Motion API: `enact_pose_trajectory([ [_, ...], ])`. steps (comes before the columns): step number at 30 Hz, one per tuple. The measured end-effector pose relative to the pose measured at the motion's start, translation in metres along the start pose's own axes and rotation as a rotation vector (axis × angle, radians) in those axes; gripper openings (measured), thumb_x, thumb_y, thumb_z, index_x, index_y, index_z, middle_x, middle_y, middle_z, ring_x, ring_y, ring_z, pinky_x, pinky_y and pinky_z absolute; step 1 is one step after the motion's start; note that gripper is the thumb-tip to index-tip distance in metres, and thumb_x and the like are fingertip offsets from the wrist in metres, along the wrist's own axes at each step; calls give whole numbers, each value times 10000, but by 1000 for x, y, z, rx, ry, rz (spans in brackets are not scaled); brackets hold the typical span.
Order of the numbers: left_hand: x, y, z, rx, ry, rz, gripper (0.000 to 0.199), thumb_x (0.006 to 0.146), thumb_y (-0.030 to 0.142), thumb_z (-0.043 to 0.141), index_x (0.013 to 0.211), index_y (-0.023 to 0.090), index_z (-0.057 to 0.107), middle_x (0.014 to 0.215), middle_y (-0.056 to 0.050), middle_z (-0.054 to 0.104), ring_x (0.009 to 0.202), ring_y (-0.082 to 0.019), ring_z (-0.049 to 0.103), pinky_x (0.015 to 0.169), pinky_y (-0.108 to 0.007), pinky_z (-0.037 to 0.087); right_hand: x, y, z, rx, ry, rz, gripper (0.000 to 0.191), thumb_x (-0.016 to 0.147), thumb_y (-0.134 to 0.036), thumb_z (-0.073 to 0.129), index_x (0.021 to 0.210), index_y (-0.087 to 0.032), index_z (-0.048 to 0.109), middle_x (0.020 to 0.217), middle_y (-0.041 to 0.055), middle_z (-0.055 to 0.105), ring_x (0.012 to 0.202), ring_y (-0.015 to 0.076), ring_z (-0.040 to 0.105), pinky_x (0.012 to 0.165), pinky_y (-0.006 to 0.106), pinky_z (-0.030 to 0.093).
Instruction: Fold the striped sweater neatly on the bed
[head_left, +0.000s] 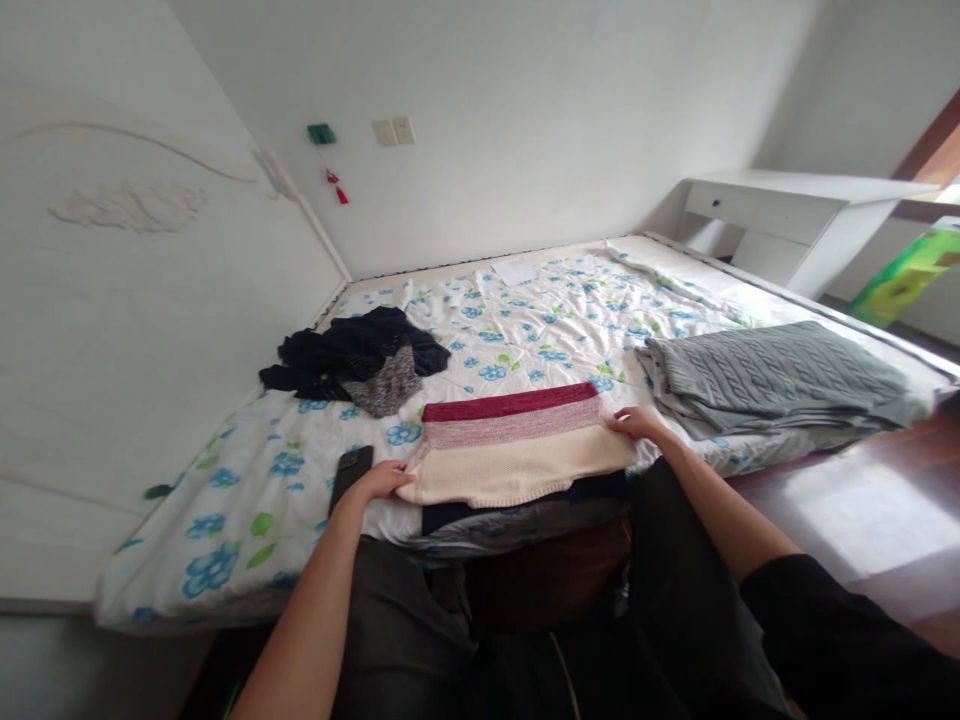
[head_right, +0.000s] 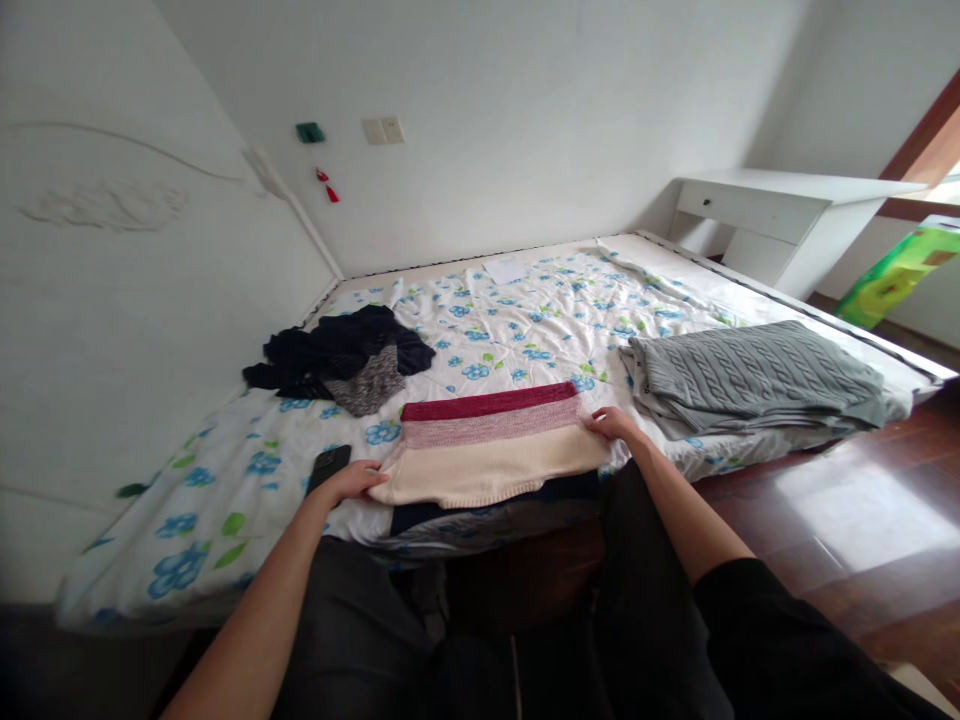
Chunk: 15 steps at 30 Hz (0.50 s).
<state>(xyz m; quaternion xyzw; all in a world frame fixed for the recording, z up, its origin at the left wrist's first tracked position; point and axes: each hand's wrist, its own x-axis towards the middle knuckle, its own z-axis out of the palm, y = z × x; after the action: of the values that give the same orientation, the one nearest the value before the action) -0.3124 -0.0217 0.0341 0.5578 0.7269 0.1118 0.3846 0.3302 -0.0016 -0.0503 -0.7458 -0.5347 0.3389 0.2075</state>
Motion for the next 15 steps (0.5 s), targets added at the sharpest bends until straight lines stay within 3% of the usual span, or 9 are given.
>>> enact_pose_trajectory([
  [2, -5, 5, -1, 152, 199, 99, 432, 643, 565, 906, 882, 251, 730, 790, -40, 776, 787, -277, 748, 679, -309, 544, -8, -7, 1, -39, 163, -165, 276, 851, -400, 887, 1036, -201, 843, 1024, 109, 856, 921, 269, 793, 860, 340, 614],
  [4, -15, 12, 6, 217, 284, 254, 390, 737, 583, 829, 946, 264, 748, 894, -47, 800, 882, -273, 754, 771, -311, 555, -24, -17, 9, -15, 206, -380, 237, 905, -361, 818, 1093, -219, 842, 1143, 110, 854, 1028, 274, 791, 944, 365, 616],
  [6, -28, 20, 24, 217, 189, 415, 381, 806, 590, 768, 997, 260, 776, 933, -43, 792, 916, -260, 740, 833, -320, 560, -47, -27, 24, 13, 47, -583, 220, 927, -346, 792, 1110, -243, 856, 1156, 85, 853, 1045, 270, 788, 968, 382, 624],
  [9, -47, 34, 61, 233, -70, 553, 383, 828, 568, 783, 1042, 253, 823, 997, -45, 787, 960, -257, 736, 883, -332, 557, -82, -42, 52, -28, -290, -823, 228, 903, -317, 853, 1125, -280, 889, 1167, 59, 857, 1094, 288, 790, 1035, 408, 625],
  [12, -54, 43, 87, 301, -238, 579, 404, 777, 509, 850, 1092, 256, 847, 1104, -63, 804, 1033, -276, 753, 930, -340, 551, -98, -52, 68, -77, -348, -895, 201, 885, -273, 898, 1082, -313, 904, 1155, 53, 861, 1138, 302, 795, 1101, 409, 605],
  [15, -50, 46, 94, 354, -274, 588, 357, 776, 470, 841, 1051, 243, 855, 1110, -80, 814, 1064, -290, 757, 960, -346, 536, -98, -57, 68, -51, -391, -847, 71, 930, -343, 885, 986, -301, 899, 1090, 60, 864, 1080, 291, 808, 1084, 403, 614],
])
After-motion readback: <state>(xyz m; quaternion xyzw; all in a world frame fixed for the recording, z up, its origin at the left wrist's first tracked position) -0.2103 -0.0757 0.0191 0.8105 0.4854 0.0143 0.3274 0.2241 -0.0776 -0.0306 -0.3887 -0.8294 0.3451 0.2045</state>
